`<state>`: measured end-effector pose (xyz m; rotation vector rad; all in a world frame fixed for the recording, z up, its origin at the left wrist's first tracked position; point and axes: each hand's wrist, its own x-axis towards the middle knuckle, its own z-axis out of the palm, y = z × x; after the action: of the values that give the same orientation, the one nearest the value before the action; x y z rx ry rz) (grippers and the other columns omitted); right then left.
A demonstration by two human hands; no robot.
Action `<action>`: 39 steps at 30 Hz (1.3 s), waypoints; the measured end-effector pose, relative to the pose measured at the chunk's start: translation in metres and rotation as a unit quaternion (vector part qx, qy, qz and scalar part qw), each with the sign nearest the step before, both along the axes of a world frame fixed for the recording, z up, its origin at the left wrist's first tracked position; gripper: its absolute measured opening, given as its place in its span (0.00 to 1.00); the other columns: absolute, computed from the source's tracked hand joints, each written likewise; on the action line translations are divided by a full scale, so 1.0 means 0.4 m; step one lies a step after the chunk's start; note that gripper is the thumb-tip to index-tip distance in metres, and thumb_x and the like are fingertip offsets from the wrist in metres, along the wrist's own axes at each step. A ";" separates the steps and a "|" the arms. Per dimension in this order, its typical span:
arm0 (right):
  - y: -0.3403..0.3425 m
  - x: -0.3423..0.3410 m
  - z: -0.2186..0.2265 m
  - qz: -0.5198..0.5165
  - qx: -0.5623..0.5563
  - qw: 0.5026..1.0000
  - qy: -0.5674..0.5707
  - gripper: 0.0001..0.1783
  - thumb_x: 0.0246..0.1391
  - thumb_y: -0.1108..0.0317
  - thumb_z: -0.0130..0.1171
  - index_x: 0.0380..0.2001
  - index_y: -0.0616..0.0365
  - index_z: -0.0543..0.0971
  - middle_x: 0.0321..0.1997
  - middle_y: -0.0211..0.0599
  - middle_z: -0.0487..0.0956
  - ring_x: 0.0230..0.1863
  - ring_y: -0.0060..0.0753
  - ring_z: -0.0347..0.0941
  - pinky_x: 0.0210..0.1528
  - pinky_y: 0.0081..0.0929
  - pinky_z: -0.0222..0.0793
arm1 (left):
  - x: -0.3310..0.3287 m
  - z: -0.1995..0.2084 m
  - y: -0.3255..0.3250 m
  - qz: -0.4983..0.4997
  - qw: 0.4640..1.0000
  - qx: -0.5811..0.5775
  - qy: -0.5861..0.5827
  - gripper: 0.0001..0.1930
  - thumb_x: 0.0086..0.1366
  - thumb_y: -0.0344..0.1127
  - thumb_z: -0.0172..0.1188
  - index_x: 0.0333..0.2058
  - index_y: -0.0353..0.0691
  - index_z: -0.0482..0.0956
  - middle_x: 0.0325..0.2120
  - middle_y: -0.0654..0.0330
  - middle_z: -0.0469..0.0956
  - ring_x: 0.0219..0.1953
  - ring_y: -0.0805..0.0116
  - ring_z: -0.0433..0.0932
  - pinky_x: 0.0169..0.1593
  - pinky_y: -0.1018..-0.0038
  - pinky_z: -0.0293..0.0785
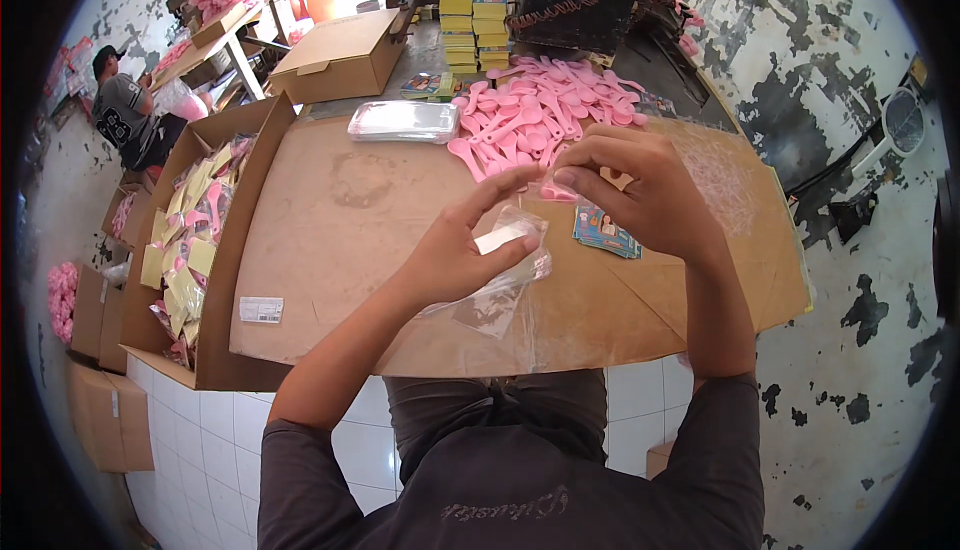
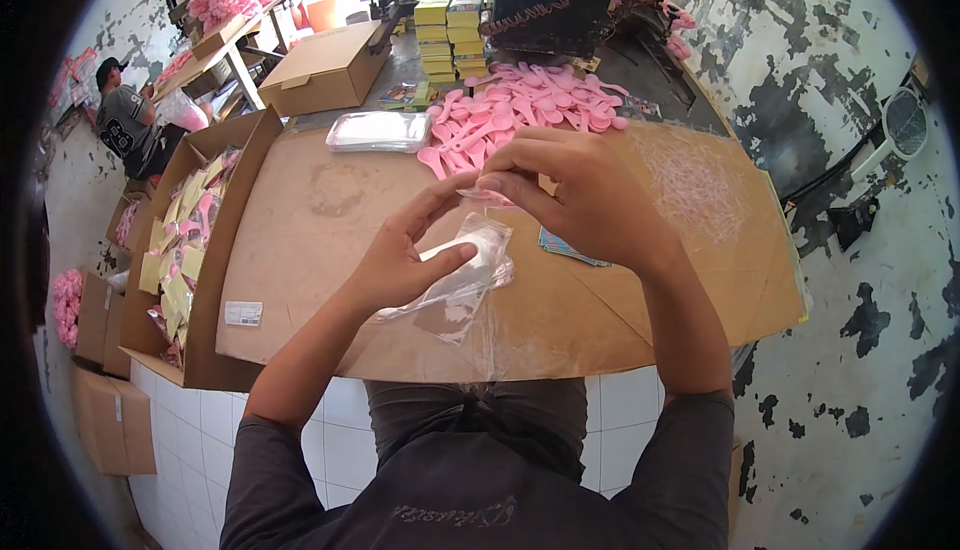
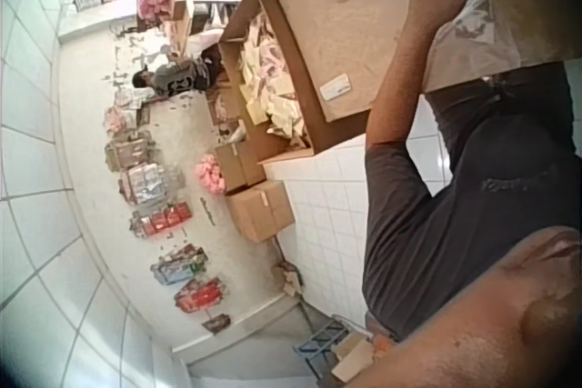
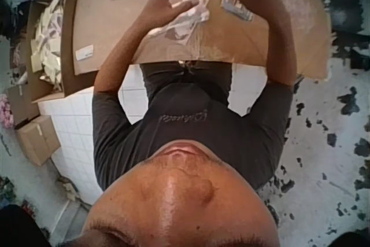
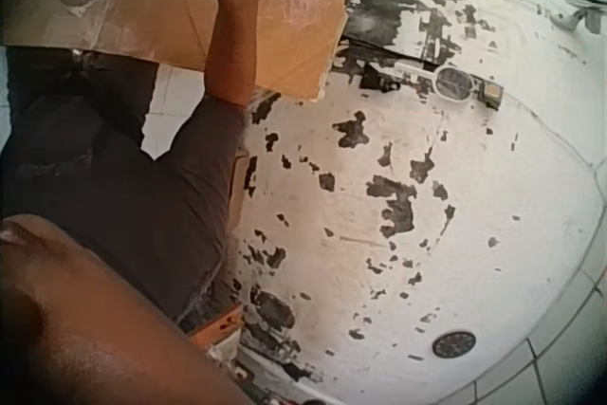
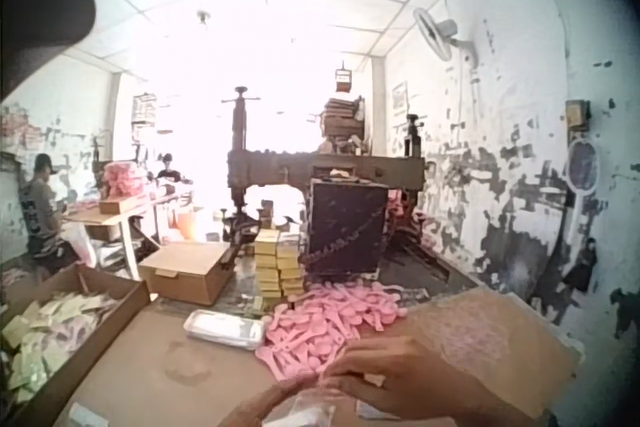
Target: Packaging small cards and pink plastic items into clear plastic bags at a workstation.
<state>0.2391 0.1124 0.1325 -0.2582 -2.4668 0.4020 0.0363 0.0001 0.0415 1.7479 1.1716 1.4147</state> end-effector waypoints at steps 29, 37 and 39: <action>0.023 0.052 -0.081 -0.056 -0.244 0.967 0.040 0.07 0.59 0.70 0.61 0.30 0.58 0.74 0.33 0.31 0.75 0.37 0.22 0.75 0.39 0.27 0.66 | 0.035 -0.010 0.012 0.061 0.992 -0.041 0.103 0.25 0.64 0.28 0.67 0.59 0.35 0.73 0.37 0.54 0.87 0.39 0.71 0.87 0.41 0.76 0.82; 0.293 0.465 -0.139 -0.047 -0.482 0.871 0.082 0.05 0.62 0.74 0.55 0.39 0.63 0.76 0.32 0.39 0.79 0.37 0.32 0.79 0.40 0.25 0.73 | -0.032 -0.063 0.048 0.014 0.977 -0.121 -0.176 0.18 0.67 0.25 0.65 0.54 0.28 0.76 0.43 0.50 0.85 0.45 0.70 0.85 0.51 0.74 0.81; 0.347 0.524 -0.234 -0.234 -0.294 0.926 0.032 0.10 0.59 0.77 0.53 0.45 0.61 0.76 0.40 0.41 0.79 0.44 0.37 0.76 0.47 0.30 0.70 | -0.030 -0.071 0.046 0.014 0.970 -0.111 -0.214 0.16 0.67 0.26 0.64 0.52 0.29 0.78 0.43 0.50 0.85 0.44 0.70 0.84 0.51 0.74 0.81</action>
<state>0.4489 0.2512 0.0388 -1.0367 -2.0663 0.9097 0.0245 0.0183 0.0130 1.2001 1.0689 1.5163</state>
